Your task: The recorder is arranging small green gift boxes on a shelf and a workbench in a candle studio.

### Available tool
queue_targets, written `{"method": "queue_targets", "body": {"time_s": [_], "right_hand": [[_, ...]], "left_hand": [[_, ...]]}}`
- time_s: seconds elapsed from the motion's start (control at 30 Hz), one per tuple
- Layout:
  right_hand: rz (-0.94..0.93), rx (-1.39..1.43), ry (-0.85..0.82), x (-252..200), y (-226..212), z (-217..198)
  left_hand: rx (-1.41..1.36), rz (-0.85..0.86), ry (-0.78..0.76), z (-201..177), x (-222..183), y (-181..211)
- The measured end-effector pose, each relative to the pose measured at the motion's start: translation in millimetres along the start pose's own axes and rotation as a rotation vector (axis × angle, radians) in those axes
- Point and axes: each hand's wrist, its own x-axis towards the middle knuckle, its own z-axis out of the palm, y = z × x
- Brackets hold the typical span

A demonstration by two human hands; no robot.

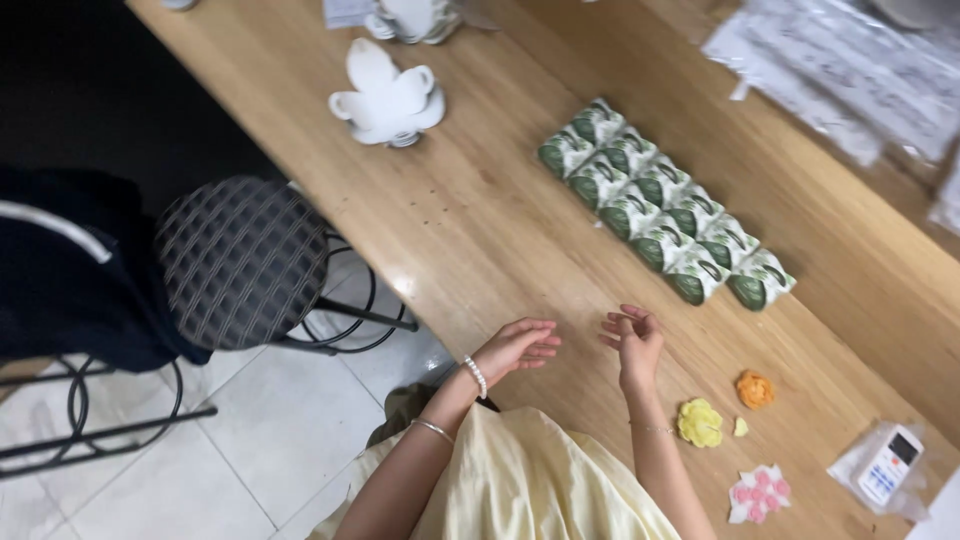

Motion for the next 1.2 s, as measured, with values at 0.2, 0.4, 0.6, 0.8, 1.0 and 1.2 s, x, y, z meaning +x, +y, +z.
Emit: {"method": "queue_targets", "body": {"time_s": [0.2,0.4,0.6,0.8,1.0,1.2], "right_hand": [[0.101,-0.054,-0.391,-67.4,-9.9,119.6],[0.002,-0.222,-0.735,-120.9,-40.7,234.0],[0.002,-0.295,-0.959,-220.2,-34.4,347.7],[0.090,-0.446,-1.313,-324.9,33.1,439.6],[0.145,-0.653,-1.682,-426.4,85.6,524.8],[0.152,-0.837,-2.055,-552.3,136.7,608.1]], "left_hand": [[-0.105,0.229,0.110,-25.5,-77.7,36.0],[0.201,0.597,0.514,-100.3,-183.1,-5.9],[0.194,0.507,0.941,-158.3,-340.1,-40.8],[0.027,0.507,1.291,-197.2,-454.9,-109.9],[-0.336,0.487,1.585,-184.8,-529.7,-168.0],[-0.600,0.456,1.893,-209.2,-583.9,-230.2]]}}
